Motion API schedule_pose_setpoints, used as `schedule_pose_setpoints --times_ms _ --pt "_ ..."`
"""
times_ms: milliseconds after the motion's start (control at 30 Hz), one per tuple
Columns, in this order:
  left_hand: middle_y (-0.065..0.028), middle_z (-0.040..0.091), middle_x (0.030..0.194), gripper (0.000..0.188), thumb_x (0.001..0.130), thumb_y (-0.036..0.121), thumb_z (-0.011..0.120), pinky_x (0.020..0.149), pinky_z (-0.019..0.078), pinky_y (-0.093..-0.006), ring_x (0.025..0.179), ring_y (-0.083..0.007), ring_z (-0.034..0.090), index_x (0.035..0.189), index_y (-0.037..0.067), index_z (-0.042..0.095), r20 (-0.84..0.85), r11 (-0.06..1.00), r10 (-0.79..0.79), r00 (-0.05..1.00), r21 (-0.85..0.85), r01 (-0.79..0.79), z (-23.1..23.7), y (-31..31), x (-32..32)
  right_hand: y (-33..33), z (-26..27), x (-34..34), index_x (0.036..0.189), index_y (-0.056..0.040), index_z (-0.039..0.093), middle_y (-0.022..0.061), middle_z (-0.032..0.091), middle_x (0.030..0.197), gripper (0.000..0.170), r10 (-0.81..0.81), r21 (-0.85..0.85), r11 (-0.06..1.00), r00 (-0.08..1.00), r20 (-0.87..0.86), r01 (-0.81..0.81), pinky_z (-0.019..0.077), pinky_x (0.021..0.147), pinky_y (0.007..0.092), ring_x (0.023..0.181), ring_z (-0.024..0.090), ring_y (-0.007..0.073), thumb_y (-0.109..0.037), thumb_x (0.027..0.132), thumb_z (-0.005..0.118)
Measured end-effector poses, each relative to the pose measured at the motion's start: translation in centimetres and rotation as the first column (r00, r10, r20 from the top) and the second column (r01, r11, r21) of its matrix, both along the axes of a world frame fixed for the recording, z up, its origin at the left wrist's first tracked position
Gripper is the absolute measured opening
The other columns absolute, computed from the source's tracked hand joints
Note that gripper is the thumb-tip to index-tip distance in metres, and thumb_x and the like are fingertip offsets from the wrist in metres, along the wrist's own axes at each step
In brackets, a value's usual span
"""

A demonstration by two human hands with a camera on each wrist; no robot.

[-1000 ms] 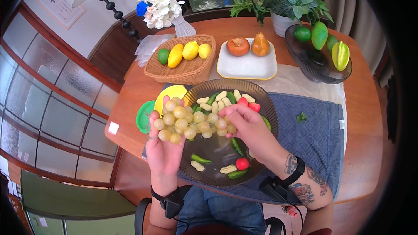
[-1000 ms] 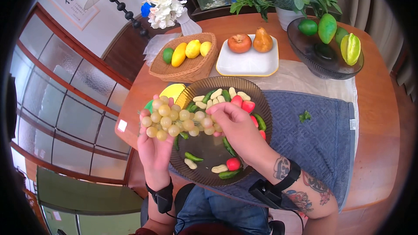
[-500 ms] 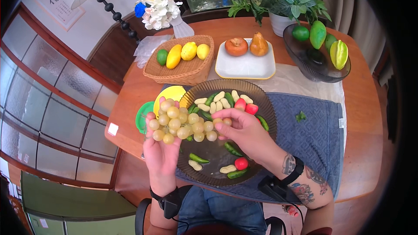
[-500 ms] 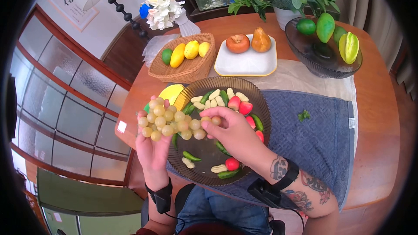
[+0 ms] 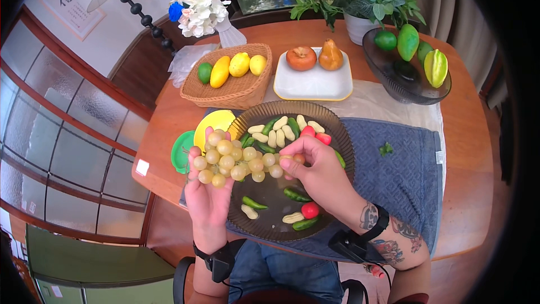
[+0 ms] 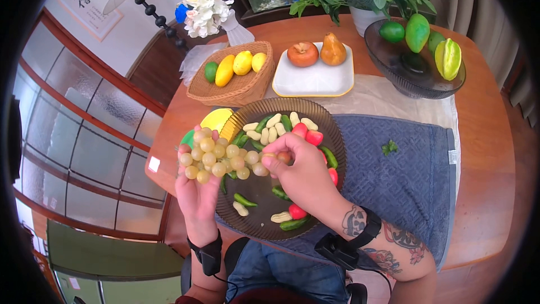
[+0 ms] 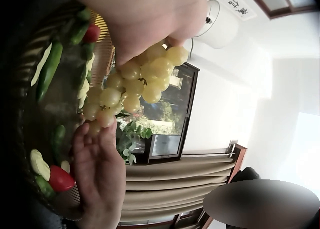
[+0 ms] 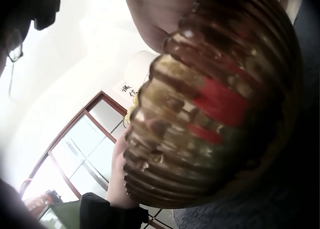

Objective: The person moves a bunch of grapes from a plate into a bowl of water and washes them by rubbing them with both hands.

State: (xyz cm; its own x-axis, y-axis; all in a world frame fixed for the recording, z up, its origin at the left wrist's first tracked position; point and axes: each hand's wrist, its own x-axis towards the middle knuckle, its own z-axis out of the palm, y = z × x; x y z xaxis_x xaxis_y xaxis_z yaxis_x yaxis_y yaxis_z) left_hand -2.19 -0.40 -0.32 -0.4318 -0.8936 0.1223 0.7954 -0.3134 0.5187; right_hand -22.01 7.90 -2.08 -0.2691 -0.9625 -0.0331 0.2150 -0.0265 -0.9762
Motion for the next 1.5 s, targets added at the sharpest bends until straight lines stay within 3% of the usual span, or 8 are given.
schedule_pose_setpoints --times_ms 300,467,600,700,967,1100,1300,1500 --pt "-0.0090 0.037 0.157 0.019 0.102 0.010 0.050 0.120 0.0276 -0.0592 0.147 -0.0375 0.031 0.118 0.011 0.059 -0.024 1.000 0.016 1.000 0.027 -0.015 0.0 0.1 -0.1 0.0 -0.3 -0.2 0.109 -0.0004 0.063 0.0039 0.065 0.090 0.018 0.083 0.034 0.996 0.992 -0.091 -0.081 0.0534 0.068 0.0251 0.077 0.064 0.0107 -0.009 0.094 0.067" --pt "-0.0100 0.035 0.158 0.024 0.097 0.003 0.051 0.120 0.0275 -0.0610 0.147 -0.0377 0.030 0.119 0.011 0.058 -0.088 1.000 -0.019 0.996 -0.025 0.017 0.6 -0.5 0.8 -0.3 0.6 -0.3 0.133 0.0009 0.052 0.0091 0.060 0.121 0.036 0.118 0.102 0.978 0.879 0.463 -0.185 0.0550 0.093 0.0300 0.109 0.061 0.0144 -0.015 0.101 0.059" --pt "-0.0109 0.034 0.159 0.029 0.092 -0.002 0.054 0.119 0.0283 -0.0620 0.147 -0.0377 0.029 0.118 0.010 0.059 -0.073 0.997 0.074 0.995 0.004 -0.074 1.6 -0.4 0.9 -0.3 0.2 -0.6 0.134 0.0018 0.051 0.0111 0.058 0.126 0.038 0.198 0.047 0.963 0.814 0.546 -0.266 0.0535 0.097 0.0304 0.114 0.060 0.0156 -0.014 0.100 0.060" --pt "-0.0112 0.034 0.159 0.030 0.092 -0.002 0.055 0.119 0.0286 -0.0619 0.147 -0.0379 0.030 0.119 0.010 0.059 -0.058 0.995 0.082 0.995 -0.043 -0.085 1.2 -0.5 1.1 -0.2 -0.2 -0.5 0.132 0.0025 0.052 0.0109 0.059 0.126 0.038 0.284 -0.027 0.953 0.862 0.420 -0.301 0.0531 0.097 0.0302 0.112 0.061 0.0157 -0.013 0.099 0.062" --pt "-0.0105 0.036 0.158 0.020 0.101 0.009 0.050 0.120 0.0263 -0.0604 0.146 -0.0372 0.031 0.118 0.011 0.061 -0.057 0.996 0.046 0.997 -0.074 -0.050 0.4 0.0 1.2 0.3 0.6 0.4 0.111 0.0008 0.067 0.0028 0.070 0.094 0.020 0.070 -0.019 0.997 0.997 0.018 -0.069 0.0508 0.077 0.0240 0.085 0.063 0.0092 -0.014 0.097 0.066" --pt "-0.0091 0.037 0.157 0.025 0.107 0.021 0.042 0.121 0.0232 -0.0593 0.147 -0.0361 0.031 0.118 0.012 0.063 -0.016 0.988 0.011 1.000 -0.153 -0.013 0.3 0.2 0.8 0.4 0.5 0.2 0.106 0.0003 0.068 0.0023 0.069 0.090 0.017 0.016 -0.015 1.000 0.999 -0.029 -0.016 0.0496 0.073 0.0239 0.080 0.061 0.0081 -0.013 0.096 0.067" --pt "-0.0098 0.038 0.157 0.023 0.106 0.018 0.044 0.122 0.0227 -0.0584 0.147 -0.0360 0.030 0.118 0.012 0.062 -0.009 0.985 0.018 1.000 -0.170 -0.020 0.4 0.4 0.5 0.4 0.5 0.2 0.101 0.0005 0.068 0.0024 0.068 0.084 0.016 -0.014 0.003 1.000 0.994 -0.111 0.014 0.0490 0.070 0.0242 0.076 0.060 0.0079 -0.014 0.096 0.067" --pt "-0.0096 0.038 0.157 0.021 0.106 0.017 0.045 0.122 0.0226 -0.0586 0.147 -0.0360 0.031 0.117 0.011 0.062 -0.045 0.990 0.030 0.999 -0.133 -0.035 0.6 0.4 0.3 -0.2 -0.5 0.4 0.114 -0.0015 0.064 0.0032 0.067 0.095 0.023 0.008 -0.071 0.997 1.000 -0.024 -0.010 0.0498 0.080 0.0246 0.086 0.061 0.0098 -0.019 0.098 0.065"
